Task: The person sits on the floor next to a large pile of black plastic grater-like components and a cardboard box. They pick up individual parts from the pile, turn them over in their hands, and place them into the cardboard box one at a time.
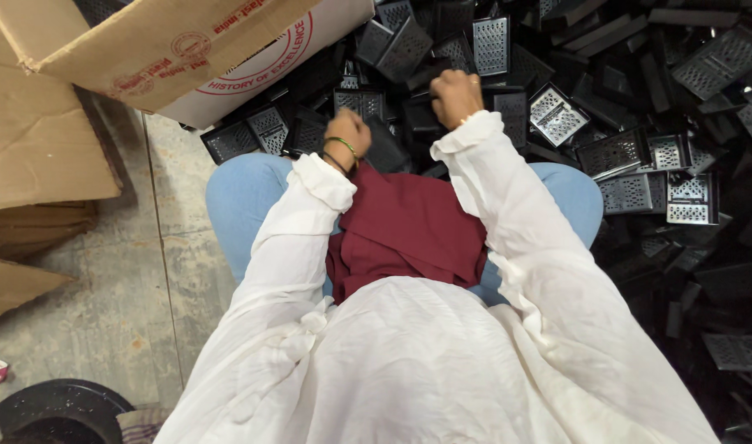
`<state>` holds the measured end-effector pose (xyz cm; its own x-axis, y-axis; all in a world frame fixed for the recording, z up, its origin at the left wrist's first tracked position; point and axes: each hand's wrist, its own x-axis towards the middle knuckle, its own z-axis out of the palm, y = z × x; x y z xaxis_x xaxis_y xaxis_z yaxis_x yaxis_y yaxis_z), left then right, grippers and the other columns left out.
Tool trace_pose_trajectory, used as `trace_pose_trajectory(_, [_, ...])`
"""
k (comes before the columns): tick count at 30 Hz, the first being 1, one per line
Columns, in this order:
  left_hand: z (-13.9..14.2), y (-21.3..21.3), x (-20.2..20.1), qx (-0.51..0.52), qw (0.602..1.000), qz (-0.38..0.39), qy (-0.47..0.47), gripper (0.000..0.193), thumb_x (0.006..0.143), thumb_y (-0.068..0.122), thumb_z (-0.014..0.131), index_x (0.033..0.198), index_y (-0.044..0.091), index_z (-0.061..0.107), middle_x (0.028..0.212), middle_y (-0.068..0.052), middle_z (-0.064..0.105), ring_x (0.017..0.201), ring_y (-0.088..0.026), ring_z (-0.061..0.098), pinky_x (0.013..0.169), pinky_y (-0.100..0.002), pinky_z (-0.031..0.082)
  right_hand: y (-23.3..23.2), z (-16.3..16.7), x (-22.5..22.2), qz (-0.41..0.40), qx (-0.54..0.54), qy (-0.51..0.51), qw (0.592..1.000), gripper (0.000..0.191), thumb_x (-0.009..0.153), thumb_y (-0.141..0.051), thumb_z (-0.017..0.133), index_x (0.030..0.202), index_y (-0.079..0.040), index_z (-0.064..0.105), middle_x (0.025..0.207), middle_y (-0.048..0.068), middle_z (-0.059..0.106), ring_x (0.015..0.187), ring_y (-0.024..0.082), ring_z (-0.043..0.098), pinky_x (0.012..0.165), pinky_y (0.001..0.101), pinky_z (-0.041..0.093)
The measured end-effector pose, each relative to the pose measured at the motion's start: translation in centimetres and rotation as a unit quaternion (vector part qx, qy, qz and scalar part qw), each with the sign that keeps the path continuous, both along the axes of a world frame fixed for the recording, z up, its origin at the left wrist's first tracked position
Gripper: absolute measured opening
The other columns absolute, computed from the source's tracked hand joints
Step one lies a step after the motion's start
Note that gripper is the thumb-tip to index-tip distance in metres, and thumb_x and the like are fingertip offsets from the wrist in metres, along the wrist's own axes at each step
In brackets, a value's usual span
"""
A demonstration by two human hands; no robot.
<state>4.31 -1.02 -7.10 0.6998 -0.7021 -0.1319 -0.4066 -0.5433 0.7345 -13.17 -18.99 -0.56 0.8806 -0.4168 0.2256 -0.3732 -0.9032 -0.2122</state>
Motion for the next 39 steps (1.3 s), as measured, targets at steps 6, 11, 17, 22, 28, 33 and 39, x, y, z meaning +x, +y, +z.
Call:
trace_pose_trajectory(6, [0.7,-0.3,2.5,-0.294,0.952,0.061,0.059,0.019,0.087,0.008,0.077,0.102,0.003,0.068,0.087,-0.009,0.077,0.076,-0.017,0.074,0.072,-0.03,0.059,1.6,-0.2,-2.5,-0.035,0.089,-0.134,0.986,0.026,0.087,-0.012,0.08,0.106,-0.002,0.065,0.121,0.018,0.067,0.11,0.041,0.066,0.092,0.0481,0.053])
trace_pose_trajectory(11, [0.3,-1.8,0.3,-0.357,0.907,0.009,0.222,0.022,0.09,0.008,0.078,0.108,0.003,0.067,0.1,-0.011,0.073,0.091,-0.017,0.07,0.082,-0.028,0.057,8.0,1.2,-1.5,0.03,0.238,-0.195,0.951,0.04,0.094,-0.018,0.08,0.125,0.001,0.064,0.128,0.022,0.067,0.12,0.039,0.066,0.102,0.0439,0.052])
trace_pose_trajectory(17, [2.3,-0.7,-1.7,-0.345,0.745,0.026,0.571,0.033,0.084,0.016,0.072,0.114,0.016,0.057,0.1,-0.005,0.074,0.092,-0.015,0.072,0.082,-0.03,0.06,13.7,1.7,0.9,0.039,0.323,-0.216,0.921,0.04,0.097,-0.008,0.069,0.135,0.0,0.061,0.127,0.02,0.069,0.117,0.035,0.069,0.099,0.0379,0.054])
trace_pose_trajectory(22, [3.6,-1.5,0.7,-0.388,0.732,0.081,0.554,0.025,0.098,0.033,0.069,0.101,0.009,0.061,0.085,-0.006,0.069,0.073,-0.016,0.066,0.066,-0.031,0.057,7.2,1.9,-1.0,-0.038,0.327,-0.164,0.93,0.038,0.094,-0.009,0.072,0.13,-0.002,0.064,0.123,0.018,0.072,0.112,0.032,0.073,0.095,0.0371,0.057])
trace_pose_trajectory(28, [1.5,-2.3,1.5,-0.373,0.758,0.119,0.522,0.023,0.098,0.031,0.071,0.101,0.009,0.064,0.084,-0.003,0.067,0.071,-0.013,0.065,0.063,-0.028,0.055,-1.8,0.8,-2.4,-0.185,-0.012,0.245,0.952,0.034,0.079,-0.011,0.074,0.112,-0.005,0.073,0.115,0.019,0.068,0.107,0.041,0.065,0.088,0.052,0.053])
trace_pose_trajectory(33, [1.2,-2.1,1.5,-0.389,0.786,0.04,0.479,0.019,0.094,0.023,0.073,0.1,0.006,0.068,0.088,-0.002,0.069,0.078,-0.012,0.065,0.071,-0.028,0.055,-1.6,2.1,-3.3,-0.19,-0.007,0.104,0.976,0.017,0.09,-0.01,0.071,0.106,-0.007,0.077,0.108,0.019,0.073,0.1,0.043,0.07,0.091,0.0503,0.055])
trace_pose_trajectory(39, [3.5,-1.4,-1.3,-0.261,0.849,-0.117,0.444,0.019,0.097,0.027,0.072,0.098,0.008,0.073,0.094,0.002,0.071,0.085,-0.006,0.065,0.081,-0.022,0.052,3.1,5.1,-3.7,-0.018,0.507,-0.175,0.844,0.031,0.097,-0.013,0.078,0.123,0.0,0.069,0.11,0.008,0.072,0.098,0.013,0.068,0.088,0.0283,0.056])
